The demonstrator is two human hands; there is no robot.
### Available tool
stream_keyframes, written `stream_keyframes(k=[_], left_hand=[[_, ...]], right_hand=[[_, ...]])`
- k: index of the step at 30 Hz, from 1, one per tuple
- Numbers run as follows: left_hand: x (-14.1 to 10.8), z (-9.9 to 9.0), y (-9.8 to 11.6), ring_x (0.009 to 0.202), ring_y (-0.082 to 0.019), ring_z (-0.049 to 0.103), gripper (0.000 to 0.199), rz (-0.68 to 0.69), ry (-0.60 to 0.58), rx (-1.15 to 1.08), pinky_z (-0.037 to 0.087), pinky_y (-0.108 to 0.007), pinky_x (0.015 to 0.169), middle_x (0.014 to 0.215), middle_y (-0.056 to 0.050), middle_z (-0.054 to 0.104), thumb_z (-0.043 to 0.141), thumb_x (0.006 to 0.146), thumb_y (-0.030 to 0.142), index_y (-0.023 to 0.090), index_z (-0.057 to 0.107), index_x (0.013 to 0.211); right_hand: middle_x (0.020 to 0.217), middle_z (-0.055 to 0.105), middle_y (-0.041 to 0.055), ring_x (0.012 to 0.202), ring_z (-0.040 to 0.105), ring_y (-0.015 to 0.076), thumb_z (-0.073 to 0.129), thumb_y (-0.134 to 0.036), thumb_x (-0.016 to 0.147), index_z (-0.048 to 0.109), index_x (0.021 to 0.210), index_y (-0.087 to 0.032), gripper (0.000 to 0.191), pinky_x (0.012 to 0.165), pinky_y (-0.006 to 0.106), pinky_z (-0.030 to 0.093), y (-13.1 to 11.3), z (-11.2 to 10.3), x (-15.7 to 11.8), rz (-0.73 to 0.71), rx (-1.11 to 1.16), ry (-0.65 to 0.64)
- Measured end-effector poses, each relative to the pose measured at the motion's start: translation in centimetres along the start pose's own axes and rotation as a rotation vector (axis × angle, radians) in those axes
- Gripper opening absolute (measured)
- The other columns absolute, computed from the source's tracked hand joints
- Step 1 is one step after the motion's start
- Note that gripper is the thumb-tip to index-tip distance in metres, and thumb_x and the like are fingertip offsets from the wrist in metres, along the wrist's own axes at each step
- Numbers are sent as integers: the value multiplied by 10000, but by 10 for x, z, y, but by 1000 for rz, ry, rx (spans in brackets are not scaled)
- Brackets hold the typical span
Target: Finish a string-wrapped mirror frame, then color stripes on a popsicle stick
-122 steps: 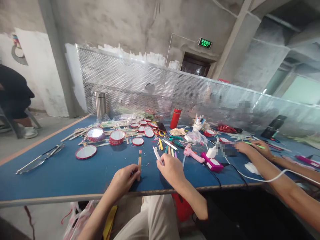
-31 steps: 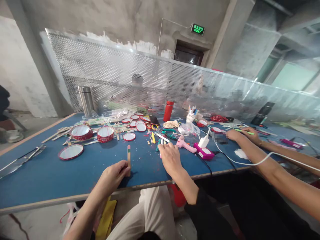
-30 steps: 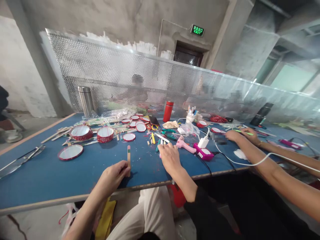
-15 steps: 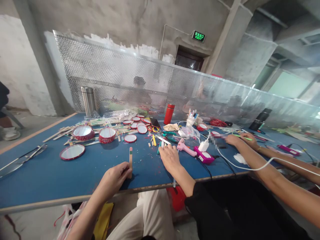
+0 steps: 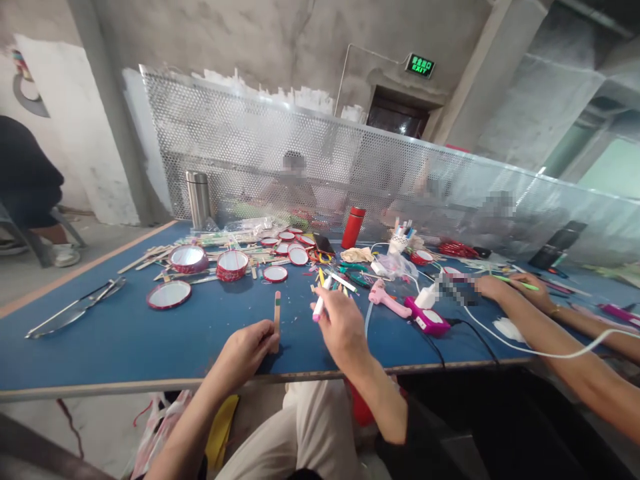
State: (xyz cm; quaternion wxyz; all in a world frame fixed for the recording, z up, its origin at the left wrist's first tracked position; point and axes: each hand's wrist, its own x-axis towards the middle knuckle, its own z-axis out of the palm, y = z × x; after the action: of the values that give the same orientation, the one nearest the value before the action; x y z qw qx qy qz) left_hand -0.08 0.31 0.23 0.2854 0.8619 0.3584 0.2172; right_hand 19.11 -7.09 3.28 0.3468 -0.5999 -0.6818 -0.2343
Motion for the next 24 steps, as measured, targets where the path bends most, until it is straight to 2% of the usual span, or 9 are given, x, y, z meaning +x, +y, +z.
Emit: stream_keyframes(k=[2, 5, 7, 9, 11, 13, 16, 21, 24], left_hand=[[0, 0, 2, 679, -136, 604, 218, -8, 4, 6, 362, -209, 630, 718, 3, 656, 446, 895, 179, 218, 462, 681], [1, 0, 2, 683, -136, 604, 221, -14, 3, 14, 364, -208, 639, 718, 3, 656, 445, 895, 173, 216, 468, 679], [1, 1, 2, 689, -137, 605, 216, -15, 3, 23, 365, -208, 642, 724, 1, 658, 449, 894, 174, 214, 480, 684], [1, 2, 1, 696, -138, 606, 216, -12, 5, 29, 363, -208, 640, 731, -1, 661, 450, 894, 179, 213, 488, 685], [1, 2, 0, 696, -139, 605, 220, -7, 1, 29, 361, -210, 638, 731, -1, 662, 444, 896, 183, 212, 492, 684], [2, 2, 0, 687, -140, 601, 222, -5, 2, 34, 358, -213, 633, 723, 0, 659, 440, 894, 184, 212, 493, 681], [2, 2, 1, 673, -138, 594, 224, -7, 11, 34, 350, -215, 624, 718, 0, 656, 430, 888, 176, 213, 485, 675], [1, 3, 2, 667, -142, 591, 216, -21, 18, 55, 327, -221, 602, 715, -6, 650, 429, 890, 186, 215, 461, 678], [1, 3, 1, 653, -143, 578, 218, -24, 30, 83, 314, -224, 591, 702, -7, 635, 431, 891, 190, 214, 453, 675]], right_hand=[[978, 643, 63, 906, 621, 184, 525, -146, 918, 549, 1181, -209, 271, 809, 324, 494, -25, 5, -9, 9, 332, 186], [872, 623, 29, 788, 611, 153, 536, -133, 903, 593, 1080, -219, 205, 704, 292, 503, -53, 22, -19, 107, 595, 348], [758, 586, -5, 656, 563, 121, 591, -186, 882, 606, 902, -205, 32, 584, 248, 465, -61, 36, -21, 268, 690, 439], [606, 488, -58, 506, 465, 85, 594, -260, 890, 542, 759, -200, 153, 467, 210, 384, -64, 47, -19, 462, 844, 515], [517, 394, -98, 421, 387, 68, 551, -316, 917, 489, 734, -206, 222, 410, 192, 325, -66, 53, -16, 599, 1021, 561], [491, 419, -106, 411, 420, 72, 541, -330, 922, 496, 776, -206, 196, 417, 190, 353, -68, 53, -15, 653, 1101, 554], [541, 561, -69, 482, 538, 87, 577, -305, 900, 538, 825, -193, 140, 504, 205, 449, -72, 48, -17, 665, 1025, 471], [615, 636, -44, 553, 610, 100, 573, -248, 894, 563, 875, -198, 54, 589, 220, 510, -72, 49, -25, 504, 928, 383], [671, 653, -31, 593, 630, 107, 568, -219, 896, 569, 904, -202, 19, 608, 226, 518, -69, 54, -28, 457, 892, 350]])
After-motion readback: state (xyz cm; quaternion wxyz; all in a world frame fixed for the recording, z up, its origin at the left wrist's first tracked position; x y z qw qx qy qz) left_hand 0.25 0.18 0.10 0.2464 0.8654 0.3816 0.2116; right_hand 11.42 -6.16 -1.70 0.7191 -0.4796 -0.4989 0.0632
